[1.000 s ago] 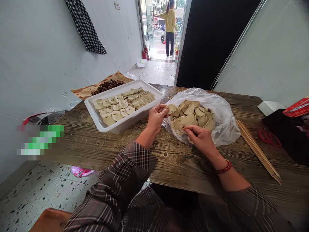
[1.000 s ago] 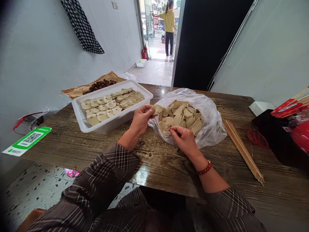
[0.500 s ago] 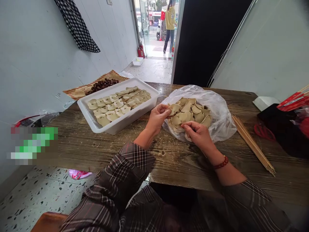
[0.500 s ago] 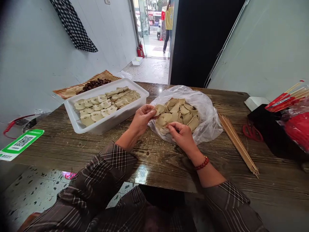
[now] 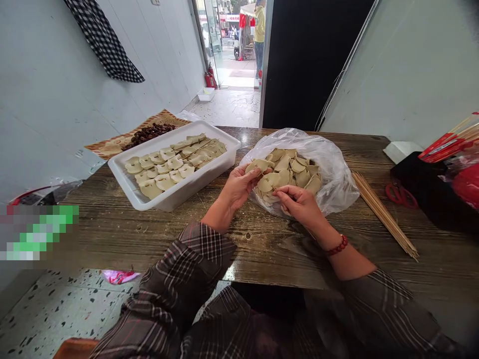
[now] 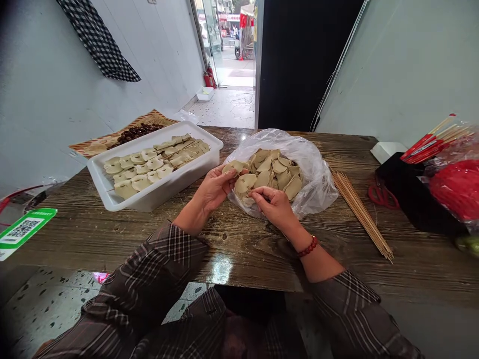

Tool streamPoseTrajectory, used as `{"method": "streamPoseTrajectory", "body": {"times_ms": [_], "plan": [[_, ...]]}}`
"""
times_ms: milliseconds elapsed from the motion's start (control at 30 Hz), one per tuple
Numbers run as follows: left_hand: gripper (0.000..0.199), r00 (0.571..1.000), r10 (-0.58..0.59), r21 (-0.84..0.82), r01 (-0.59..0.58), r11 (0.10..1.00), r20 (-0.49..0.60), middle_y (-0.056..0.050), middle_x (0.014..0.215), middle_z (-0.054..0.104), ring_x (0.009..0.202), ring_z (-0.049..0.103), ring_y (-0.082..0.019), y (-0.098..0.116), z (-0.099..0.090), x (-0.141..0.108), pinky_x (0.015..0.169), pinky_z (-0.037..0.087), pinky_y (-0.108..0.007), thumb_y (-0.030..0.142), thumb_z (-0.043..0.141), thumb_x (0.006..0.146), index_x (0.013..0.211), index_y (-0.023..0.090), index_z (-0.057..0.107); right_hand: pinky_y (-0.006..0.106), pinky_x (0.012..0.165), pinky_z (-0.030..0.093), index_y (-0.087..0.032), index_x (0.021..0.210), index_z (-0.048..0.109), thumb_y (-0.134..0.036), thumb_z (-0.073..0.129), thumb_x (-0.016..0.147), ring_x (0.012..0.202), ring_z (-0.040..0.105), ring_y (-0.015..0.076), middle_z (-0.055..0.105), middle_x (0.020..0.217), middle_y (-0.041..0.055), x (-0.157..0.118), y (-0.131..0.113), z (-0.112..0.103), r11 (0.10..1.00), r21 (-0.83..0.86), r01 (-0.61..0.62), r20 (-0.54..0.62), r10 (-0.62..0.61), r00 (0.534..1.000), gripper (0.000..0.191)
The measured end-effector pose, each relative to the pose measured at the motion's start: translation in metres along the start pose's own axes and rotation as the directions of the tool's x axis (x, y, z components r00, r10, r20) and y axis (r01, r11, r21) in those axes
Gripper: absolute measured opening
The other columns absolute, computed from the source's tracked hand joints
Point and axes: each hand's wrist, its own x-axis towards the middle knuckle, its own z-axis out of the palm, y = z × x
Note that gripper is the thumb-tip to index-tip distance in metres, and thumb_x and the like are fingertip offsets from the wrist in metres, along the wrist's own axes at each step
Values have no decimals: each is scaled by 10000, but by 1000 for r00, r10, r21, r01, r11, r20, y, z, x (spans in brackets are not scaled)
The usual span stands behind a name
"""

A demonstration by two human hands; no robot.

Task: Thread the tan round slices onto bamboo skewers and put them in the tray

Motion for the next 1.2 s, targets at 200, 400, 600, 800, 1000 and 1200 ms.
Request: {"method": "streamPoseTrajectory", "body": {"times_ms": [200, 400, 600, 800, 1000, 1200], "plan": [[342, 994, 85, 49, -81, 995, -71, -95, 910, 767, 857, 716, -173, 3, -7, 3, 786, 538, -252, 304, 818, 691, 961, 121, 716, 253, 555, 398, -162, 926, 741, -366, 561, 894, 611, 564, 143, 644, 648, 24, -1, -3, -1, 956, -260, 133, -24, -144, 989, 274], [392, 994, 58, 59, -52, 997, -93, -94, 852, 766, 784, 711, -171, 1, -2, 3, 721, 533, -247, 342, 837, 663, 956, 117, 704, 253, 550, 423, -158, 894, 733, -407, 537, 911, 624, 607, 158, 659, 627, 26, 0, -2, -2, 972, -208, 112, -41, -123, 992, 318], [376, 993, 43, 63, -37, 997, -106, -95, 841, 766, 707, 694, -164, -4, 2, 2, 645, 527, -243, 343, 838, 647, 914, 107, 720, 303, 721, 497, -185, 898, 728, -345, 533, 925, 794, 692, 203, 756, 856, 68, -1, 4, 0, 937, -301, 178, -72, -208, 975, 253], [275, 987, 25, 63, -15, 998, -159, -67, 803, 755, 652, 667, -135, -5, 5, 1, 611, 521, -228, 307, 813, 678, 860, 123, 720, 324, 745, 506, -214, 901, 723, -332, 526, 936, 814, 700, 219, 764, 904, 69, -1, 5, 0, 916, -354, 190, -57, -224, 973, 233], [283, 991, 0, 51, 7, 999, -132, -26, 729, 724, 581, 618, -101, -7, 7, -1, 563, 515, -207, 310, 847, 630, 806, 132, 714, 315, 747, 494, -205, 897, 721, -322, 516, 945, 821, 700, 215, 763, 902, 69, -1, 3, -2, 907, -371, 198, -67, -239, 969, 241], [314, 995, 7, 72, 0, 997, -101, -17, 735, 724, 623, 647, -134, -10, 11, -3, 566, 534, -235, 337, 857, 609, 823, 150, 723, 304, 728, 465, -213, 885, 720, -318, 516, 944, 782, 685, 205, 752, 854, 57, 1, 4, -5, 879, -426, 215, -70, -268, 961, 237]]}}
